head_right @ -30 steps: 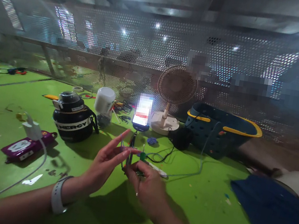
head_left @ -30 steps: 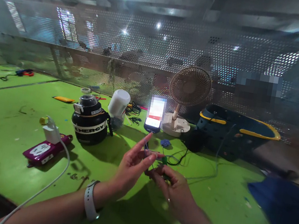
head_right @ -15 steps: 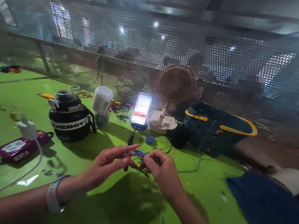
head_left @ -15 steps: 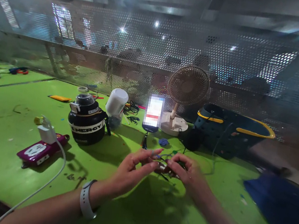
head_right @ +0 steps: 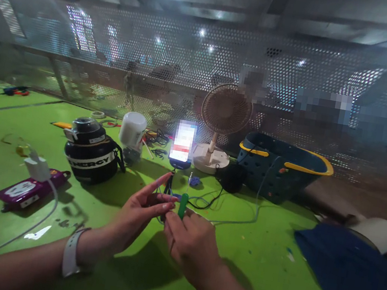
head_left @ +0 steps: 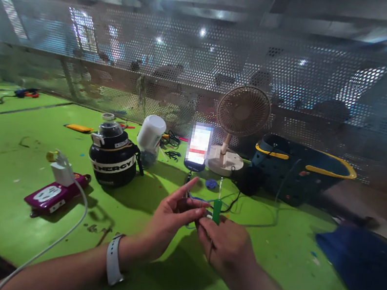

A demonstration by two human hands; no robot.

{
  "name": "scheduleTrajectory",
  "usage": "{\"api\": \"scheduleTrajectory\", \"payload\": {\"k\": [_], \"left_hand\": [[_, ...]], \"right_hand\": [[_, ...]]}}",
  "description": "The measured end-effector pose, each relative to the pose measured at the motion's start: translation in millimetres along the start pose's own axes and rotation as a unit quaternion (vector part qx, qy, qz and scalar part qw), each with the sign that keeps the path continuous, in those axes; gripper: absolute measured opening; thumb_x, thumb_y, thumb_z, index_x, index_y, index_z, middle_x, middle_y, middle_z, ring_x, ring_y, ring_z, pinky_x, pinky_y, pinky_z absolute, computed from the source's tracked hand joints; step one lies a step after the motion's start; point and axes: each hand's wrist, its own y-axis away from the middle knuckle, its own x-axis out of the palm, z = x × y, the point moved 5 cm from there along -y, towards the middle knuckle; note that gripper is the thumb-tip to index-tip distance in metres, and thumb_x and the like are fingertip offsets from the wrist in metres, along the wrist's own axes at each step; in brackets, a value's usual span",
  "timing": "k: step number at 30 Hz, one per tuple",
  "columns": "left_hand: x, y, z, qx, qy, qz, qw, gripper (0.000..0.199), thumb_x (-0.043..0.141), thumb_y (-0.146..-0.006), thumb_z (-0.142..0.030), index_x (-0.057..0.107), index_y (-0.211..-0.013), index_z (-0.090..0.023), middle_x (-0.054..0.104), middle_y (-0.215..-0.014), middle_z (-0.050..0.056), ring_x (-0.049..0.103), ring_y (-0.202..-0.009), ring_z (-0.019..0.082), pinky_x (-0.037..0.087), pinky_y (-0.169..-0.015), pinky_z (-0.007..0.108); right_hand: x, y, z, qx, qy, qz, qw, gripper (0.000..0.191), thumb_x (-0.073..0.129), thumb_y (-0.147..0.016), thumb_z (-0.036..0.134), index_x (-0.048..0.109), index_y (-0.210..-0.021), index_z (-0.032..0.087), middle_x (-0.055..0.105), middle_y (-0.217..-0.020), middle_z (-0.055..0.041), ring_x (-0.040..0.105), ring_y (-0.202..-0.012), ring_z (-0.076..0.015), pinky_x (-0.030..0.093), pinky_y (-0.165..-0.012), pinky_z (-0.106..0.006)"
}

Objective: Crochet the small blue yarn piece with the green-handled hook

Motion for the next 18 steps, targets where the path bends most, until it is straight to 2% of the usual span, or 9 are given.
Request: {"api": "scheduleTrajectory", "payload": {"k": [3, 5, 8, 10, 13, 15, 18], "left_hand": [[-0.2, 0, -4, 0.002, 0.001, -0.012, 1.000, 0.079, 0.081, -0.070, -0.014, 0.049, -0.141, -0.026, 0.077, -0.088, 0.004, 0.068, -0.083, 0.013, 0.050, -0.080, 0.024], [-1.3, -2, -7, 0.011, -0.004, -0.018, 1.000, 0.080, 0.081, -0.071, -0.015, 0.047, -0.143, -0.026, 0.077, -0.091, 0.004, 0.069, -0.087, 0.014, 0.050, -0.080, 0.024], [-4.6, -6, -10, 0.029, -0.009, -0.019, 0.999, 0.084, 0.080, -0.072, -0.016, 0.042, -0.146, -0.026, 0.077, -0.099, 0.007, 0.069, -0.092, 0.016, 0.050, -0.082, 0.026], [-7.8, -9, -9, 0.029, -0.014, -0.023, 0.999, 0.087, 0.080, -0.072, -0.016, 0.038, -0.147, -0.026, 0.076, -0.104, 0.009, 0.070, -0.091, 0.016, 0.050, -0.081, 0.027], [-12.4, -14, -6, 0.027, -0.017, -0.030, 0.999, 0.087, 0.079, -0.073, -0.017, 0.036, -0.149, -0.025, 0.075, -0.109, 0.011, 0.070, -0.090, 0.016, 0.051, -0.080, 0.027], [-13.9, -16, -6, 0.035, -0.017, -0.031, 0.999, 0.086, 0.079, -0.074, -0.017, 0.037, -0.148, -0.026, 0.075, -0.111, 0.010, 0.069, -0.089, 0.016, 0.051, -0.081, 0.027], [-13.9, -16, -7, 0.046, -0.028, -0.027, 0.998, 0.081, 0.077, -0.076, -0.018, 0.040, -0.147, -0.028, 0.074, -0.113, 0.010, 0.069, -0.088, 0.015, 0.052, -0.081, 0.028]], "right_hand": [[0, -1, 1, -0.009, -0.026, 0.006, 1.000, 0.019, 0.052, -0.093, 0.016, 0.069, -0.085, 0.013, 0.064, -0.055, -0.0032, 0.055, -0.047, -0.0139, 0.039, -0.047, -0.026], [-3, -3, -1, 0.004, -0.064, 0.013, 0.998, 0.022, 0.046, -0.096, 0.018, 0.068, -0.094, 0.013, 0.066, -0.059, -0.0037, 0.055, -0.048, -0.0139, 0.042, -0.047, -0.026], [-9, -4, -8, 0.053, -0.123, 0.010, 0.991, 0.032, 0.036, -0.101, 0.024, 0.062, -0.118, 0.015, 0.068, -0.065, -0.0031, 0.058, -0.051, -0.0133, 0.046, -0.047, -0.024], [-11, -4, -15, 0.104, -0.183, 0.007, 0.977, 0.036, 0.033, -0.103, 0.029, 0.059, -0.126, 0.021, 0.070, -0.074, -0.0035, 0.063, -0.060, -0.0138, 0.051, -0.052, -0.023], [-11, 1, -28, 0.199, -0.314, -0.030, 0.928, 0.036, 0.035, -0.103, 0.037, 0.061, -0.126, 0.030, 0.071, -0.091, -0.0037, 0.067, -0.078, -0.0138, 0.057, -0.064, -0.024], [-7, 6, -37, 0.264, -0.404, -0.054, 0.874, 0.033, 0.040, -0.101, 0.040, 0.065, -0.121, 0.032, 0.072, -0.096, -0.0029, 0.069, -0.080, -0.0133, 0.059, -0.068, -0.024], [1, 13, -46, 0.353, -0.496, -0.065, 0.791, 0.027, 0.052, -0.096, 0.043, 0.071, -0.111, 0.029, 0.075, -0.093, -0.0031, 0.072, -0.074, -0.0141, 0.060, -0.068, -0.026]]}}
